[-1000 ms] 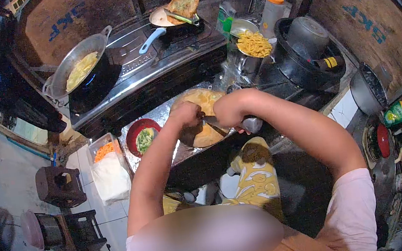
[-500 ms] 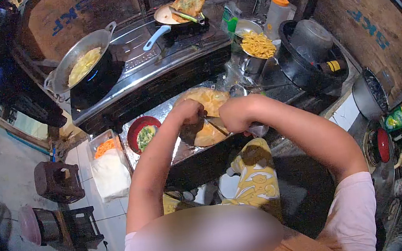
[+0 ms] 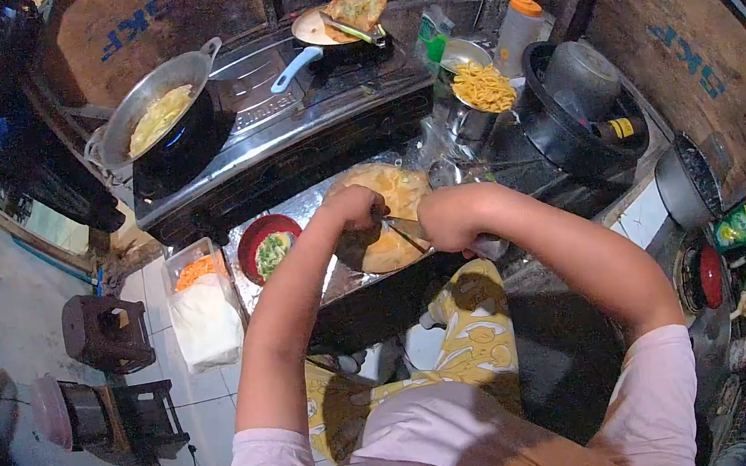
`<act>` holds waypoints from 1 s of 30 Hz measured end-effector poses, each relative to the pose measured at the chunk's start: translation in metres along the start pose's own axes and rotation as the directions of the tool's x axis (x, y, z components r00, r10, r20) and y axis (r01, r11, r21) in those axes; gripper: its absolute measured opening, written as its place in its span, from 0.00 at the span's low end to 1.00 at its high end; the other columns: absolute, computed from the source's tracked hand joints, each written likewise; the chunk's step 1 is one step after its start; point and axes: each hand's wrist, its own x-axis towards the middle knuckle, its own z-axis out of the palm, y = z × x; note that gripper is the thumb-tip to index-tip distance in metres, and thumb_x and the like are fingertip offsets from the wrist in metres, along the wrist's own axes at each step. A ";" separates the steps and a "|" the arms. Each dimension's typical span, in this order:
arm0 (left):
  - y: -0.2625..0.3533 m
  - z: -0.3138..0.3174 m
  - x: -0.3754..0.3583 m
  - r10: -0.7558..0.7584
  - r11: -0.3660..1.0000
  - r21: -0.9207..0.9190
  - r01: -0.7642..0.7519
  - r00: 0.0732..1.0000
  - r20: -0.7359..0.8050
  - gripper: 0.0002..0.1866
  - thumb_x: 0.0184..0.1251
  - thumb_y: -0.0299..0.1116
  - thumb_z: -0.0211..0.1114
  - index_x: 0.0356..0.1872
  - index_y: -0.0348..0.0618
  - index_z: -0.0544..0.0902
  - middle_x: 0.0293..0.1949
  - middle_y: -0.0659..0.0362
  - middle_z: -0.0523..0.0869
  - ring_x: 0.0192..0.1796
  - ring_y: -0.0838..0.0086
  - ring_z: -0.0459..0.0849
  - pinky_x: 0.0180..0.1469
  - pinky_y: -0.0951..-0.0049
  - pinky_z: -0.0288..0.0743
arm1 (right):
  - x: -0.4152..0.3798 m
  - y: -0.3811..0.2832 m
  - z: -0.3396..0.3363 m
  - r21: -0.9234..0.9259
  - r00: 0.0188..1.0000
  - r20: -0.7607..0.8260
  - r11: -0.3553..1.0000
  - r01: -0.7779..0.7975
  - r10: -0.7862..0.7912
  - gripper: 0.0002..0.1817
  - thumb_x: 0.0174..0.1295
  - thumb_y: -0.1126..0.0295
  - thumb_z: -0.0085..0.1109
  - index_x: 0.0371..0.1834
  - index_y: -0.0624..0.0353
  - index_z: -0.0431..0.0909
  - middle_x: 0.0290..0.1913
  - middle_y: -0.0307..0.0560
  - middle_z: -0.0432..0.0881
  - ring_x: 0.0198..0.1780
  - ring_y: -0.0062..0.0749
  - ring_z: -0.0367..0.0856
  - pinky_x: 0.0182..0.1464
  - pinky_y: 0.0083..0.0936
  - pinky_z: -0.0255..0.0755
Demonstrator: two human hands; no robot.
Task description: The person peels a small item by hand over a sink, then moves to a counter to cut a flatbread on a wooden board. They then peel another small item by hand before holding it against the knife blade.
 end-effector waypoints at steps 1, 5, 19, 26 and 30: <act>0.000 0.000 0.000 0.000 1.000 0.000 0.000 1.000 0.000 0.20 0.41 0.35 0.68 0.42 0.54 0.84 0.40 0.54 0.85 0.44 0.62 0.83 0.45 0.66 0.75 | 0.000 0.000 0.001 0.010 1.000 -0.004 1.000 -0.008 0.008 0.09 0.49 0.76 0.52 0.24 0.71 0.81 0.24 0.55 0.83 0.28 0.40 0.84 0.33 0.35 0.77; -0.011 0.008 0.009 0.027 1.000 -0.013 -0.027 1.000 0.007 0.19 0.41 0.35 0.68 0.41 0.53 0.84 0.40 0.54 0.85 0.44 0.61 0.83 0.45 0.65 0.75 | 0.002 0.000 0.004 0.004 0.999 -0.029 1.000 -0.019 0.020 0.09 0.47 0.76 0.53 0.24 0.70 0.81 0.24 0.55 0.83 0.30 0.41 0.84 0.35 0.35 0.77; -0.005 0.015 0.011 0.110 0.994 0.035 -0.108 0.991 -0.070 0.15 0.46 0.41 0.68 0.38 0.52 0.85 0.37 0.53 0.85 0.40 0.58 0.83 0.42 0.61 0.75 | 0.017 0.008 0.018 -0.070 0.998 -0.033 0.996 0.057 -0.059 0.10 0.45 0.73 0.54 0.24 0.68 0.82 0.27 0.58 0.83 0.33 0.48 0.83 0.38 0.39 0.75; -0.008 0.013 0.014 0.027 1.000 -0.014 -0.027 0.998 -0.053 0.16 0.39 0.36 0.69 0.36 0.52 0.86 0.36 0.55 0.86 0.42 0.60 0.83 0.44 0.64 0.75 | 0.004 0.003 0.010 -0.083 0.998 -0.011 0.995 0.054 -0.055 0.10 0.45 0.73 0.53 0.23 0.69 0.81 0.27 0.58 0.83 0.33 0.47 0.83 0.37 0.38 0.76; -0.005 0.011 0.010 0.019 1.000 -0.012 -0.020 0.999 -0.029 0.15 0.41 0.36 0.68 0.36 0.52 0.86 0.36 0.55 0.86 0.41 0.60 0.83 0.45 0.64 0.75 | 0.011 0.004 0.017 0.017 0.999 -0.048 1.000 -0.003 0.004 0.10 0.45 0.73 0.53 0.23 0.69 0.82 0.27 0.58 0.83 0.33 0.47 0.83 0.37 0.38 0.75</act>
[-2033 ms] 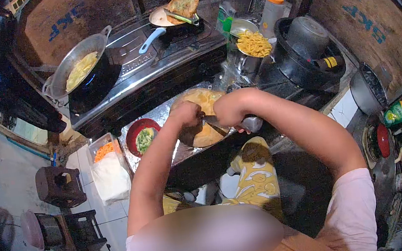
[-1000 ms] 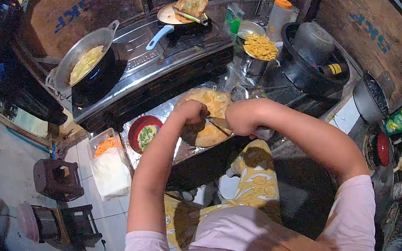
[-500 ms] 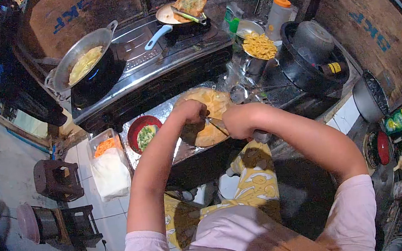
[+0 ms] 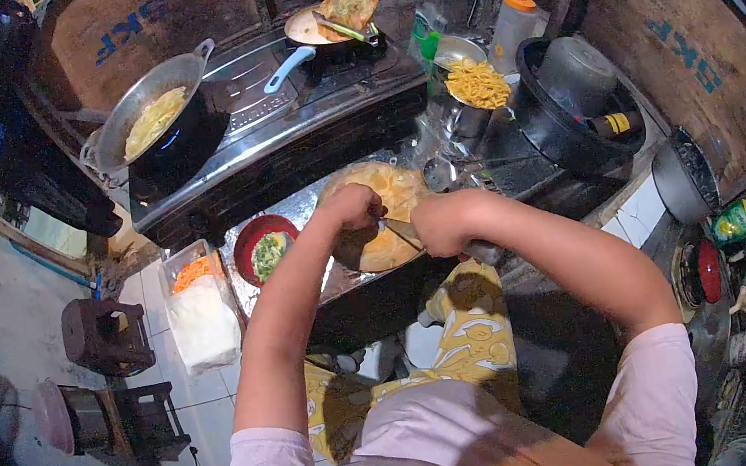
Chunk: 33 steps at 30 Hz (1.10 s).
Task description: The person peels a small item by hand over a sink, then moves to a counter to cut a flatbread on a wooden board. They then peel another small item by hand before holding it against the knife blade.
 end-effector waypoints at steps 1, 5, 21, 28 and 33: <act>-0.001 0.001 0.000 -0.001 1.000 0.002 0.001 1.000 0.001 0.15 0.41 0.36 0.68 0.36 0.52 0.86 0.36 0.55 0.86 0.41 0.60 0.83 0.45 0.64 0.75 | 0.004 0.001 0.002 -0.061 0.999 0.007 0.997 0.036 -0.035 0.10 0.45 0.74 0.53 0.23 0.69 0.81 0.27 0.58 0.83 0.33 0.47 0.83 0.37 0.38 0.75; -0.002 0.001 0.003 0.046 0.999 0.029 -0.045 0.998 -0.032 0.14 0.44 0.37 0.66 0.36 0.51 0.86 0.36 0.55 0.86 0.41 0.60 0.83 0.45 0.64 0.75 | 0.004 0.004 0.004 -0.121 0.990 -0.032 0.983 0.136 -0.141 0.10 0.46 0.74 0.51 0.23 0.69 0.81 0.26 0.58 0.82 0.32 0.46 0.84 0.37 0.38 0.75; 0.020 -0.009 -0.004 -0.080 0.995 0.061 0.080 0.997 0.008 0.11 0.52 0.41 0.63 0.34 0.49 0.85 0.35 0.53 0.85 0.41 0.58 0.83 0.49 0.59 0.72 | 0.004 -0.007 0.058 0.094 0.988 -0.137 0.992 0.080 -0.066 0.09 0.46 0.71 0.54 0.21 0.65 0.82 0.26 0.57 0.82 0.33 0.50 0.82 0.37 0.42 0.75; 0.005 0.006 0.001 -0.025 0.997 0.068 0.026 1.000 -0.017 0.13 0.47 0.41 0.65 0.32 0.48 0.85 0.33 0.49 0.84 0.37 0.54 0.82 0.40 0.59 0.74 | -0.010 -0.045 0.143 0.420 0.930 -0.321 0.907 -0.027 0.177 0.35 0.49 0.79 0.44 0.62 0.87 0.48 0.28 0.73 0.78 0.31 0.60 0.81 0.34 0.44 0.75; 0.000 0.007 0.004 0.000 1.000 0.023 0.000 1.000 -0.030 0.12 0.47 0.32 0.64 0.35 0.48 0.85 0.35 0.52 0.85 0.40 0.58 0.83 0.42 0.63 0.76 | -0.016 -0.039 0.151 0.398 0.934 -0.299 0.915 -0.066 0.197 0.36 0.49 0.77 0.46 0.63 0.85 0.50 0.29 0.71 0.79 0.31 0.57 0.82 0.36 0.44 0.77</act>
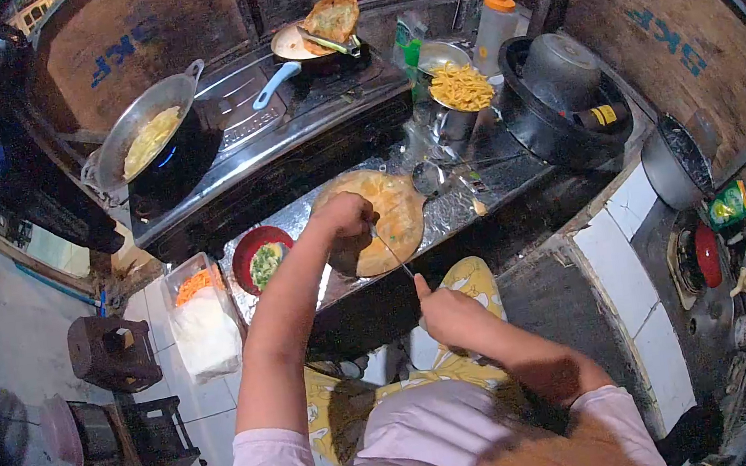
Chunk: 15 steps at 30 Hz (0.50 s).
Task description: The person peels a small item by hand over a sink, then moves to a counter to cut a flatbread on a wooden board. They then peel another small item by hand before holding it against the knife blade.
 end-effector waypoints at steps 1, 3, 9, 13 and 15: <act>0.002 -0.002 0.000 0.002 1.000 0.003 -0.002 1.000 -0.001 0.12 0.47 0.32 0.64 0.35 0.48 0.85 0.35 0.52 0.85 0.40 0.58 0.83 0.42 0.63 0.76 | 0.000 0.003 -0.004 -0.010 1.000 0.015 1.000 -0.019 0.019 0.35 0.50 0.77 0.45 0.63 0.83 0.51 0.30 0.70 0.79 0.32 0.57 0.82 0.36 0.44 0.77; 0.004 -0.004 0.000 -0.005 1.000 -0.017 0.006 1.000 0.025 0.12 0.47 0.34 0.64 0.35 0.47 0.85 0.35 0.51 0.85 0.40 0.58 0.83 0.43 0.63 0.75 | 0.003 0.007 -0.013 0.005 1.000 -0.005 1.000 -0.012 0.012 0.35 0.51 0.77 0.45 0.64 0.81 0.51 0.31 0.70 0.79 0.33 0.58 0.82 0.37 0.44 0.77; 0.006 0.004 0.001 -0.018 0.998 0.061 0.022 0.998 -0.064 0.10 0.50 0.37 0.63 0.32 0.45 0.83 0.33 0.50 0.84 0.39 0.56 0.82 0.43 0.60 0.74 | 0.003 0.013 -0.019 0.039 1.000 0.029 0.999 -0.006 0.004 0.33 0.53 0.76 0.44 0.64 0.78 0.53 0.33 0.71 0.79 0.37 0.58 0.81 0.42 0.45 0.75; 0.005 -0.003 -0.004 0.019 0.998 0.068 -0.015 0.998 -0.059 0.11 0.53 0.40 0.61 0.31 0.44 0.82 0.33 0.49 0.84 0.40 0.55 0.82 0.42 0.60 0.74 | -0.009 0.021 -0.027 0.072 0.999 0.053 0.997 -0.003 0.000 0.33 0.52 0.75 0.45 0.65 0.75 0.54 0.34 0.72 0.79 0.38 0.59 0.80 0.42 0.46 0.75; 0.006 -0.007 -0.005 -0.070 0.997 -0.038 0.067 0.994 -0.079 0.13 0.52 0.42 0.63 0.31 0.43 0.81 0.33 0.48 0.84 0.41 0.53 0.81 0.43 0.60 0.74 | -0.015 0.027 -0.021 0.047 0.999 0.046 0.999 -0.026 0.024 0.33 0.53 0.74 0.45 0.66 0.72 0.55 0.34 0.70 0.79 0.37 0.59 0.81 0.42 0.46 0.75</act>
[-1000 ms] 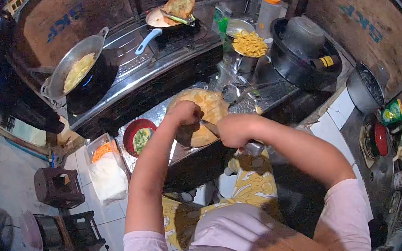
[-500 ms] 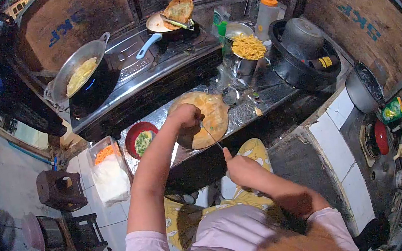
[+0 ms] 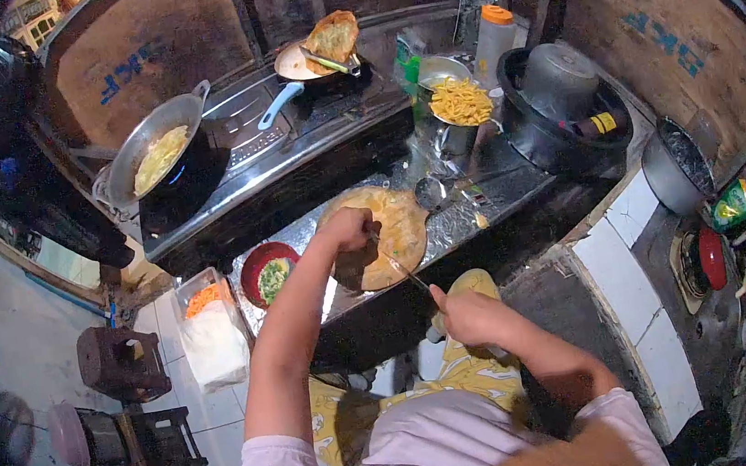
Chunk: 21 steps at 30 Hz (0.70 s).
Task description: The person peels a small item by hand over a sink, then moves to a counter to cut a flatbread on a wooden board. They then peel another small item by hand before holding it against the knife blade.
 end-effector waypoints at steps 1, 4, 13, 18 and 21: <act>0.001 -0.002 0.000 0.000 1.000 0.003 0.000 1.000 -0.008 0.13 0.52 0.42 0.63 0.31 0.43 0.81 0.33 0.48 0.84 0.41 0.53 0.81 0.43 0.60 0.74 | -0.002 0.002 0.002 -0.027 1.000 -0.005 0.999 -0.020 0.020 0.33 0.54 0.72 0.46 0.66 0.69 0.56 0.34 0.69 0.80 0.37 0.59 0.81 0.42 0.46 0.75; -0.005 -0.001 -0.002 -0.079 0.990 -0.126 0.058 0.983 -0.163 0.13 0.49 0.39 0.68 0.32 0.41 0.80 0.29 0.52 0.83 0.33 0.62 0.82 0.38 0.65 0.75 | -0.010 0.004 -0.004 0.108 0.992 -0.091 0.991 -0.073 0.083 0.32 0.56 0.69 0.46 0.67 0.62 0.57 0.33 0.67 0.80 0.36 0.58 0.81 0.41 0.46 0.74; 0.018 0.027 -0.040 -0.390 -0.083 -0.990 -0.111 0.918 -0.071 0.08 0.58 0.28 0.66 0.38 0.40 0.78 0.29 0.63 0.79 0.28 0.78 0.78 0.31 0.79 0.74 | 0.093 0.039 0.007 0.625 0.838 -0.434 0.781 0.014 0.332 0.16 0.55 0.65 0.56 0.43 0.65 0.74 0.24 0.60 0.80 0.30 0.54 0.81 0.34 0.40 0.74; 0.041 0.025 -0.064 -0.496 -0.464 -0.854 -0.234 0.868 0.032 0.08 0.61 0.29 0.63 0.40 0.42 0.76 0.35 0.62 0.79 0.39 0.76 0.80 0.40 0.75 0.79 | 0.143 0.036 0.000 0.210 0.852 -0.491 0.974 -0.087 0.182 0.19 0.56 0.65 0.53 0.50 0.59 0.73 0.39 0.61 0.81 0.43 0.56 0.79 0.45 0.44 0.73; 0.042 0.026 -0.071 -0.505 -0.487 -0.826 -0.285 0.863 0.000 0.06 0.62 0.27 0.62 0.39 0.42 0.76 0.36 0.61 0.79 0.41 0.74 0.80 0.43 0.72 0.80 | 0.165 0.037 0.005 0.110 0.867 -0.472 0.986 -0.123 0.161 0.20 0.56 0.65 0.53 0.54 0.55 0.73 0.47 0.61 0.78 0.50 0.53 0.77 0.51 0.42 0.71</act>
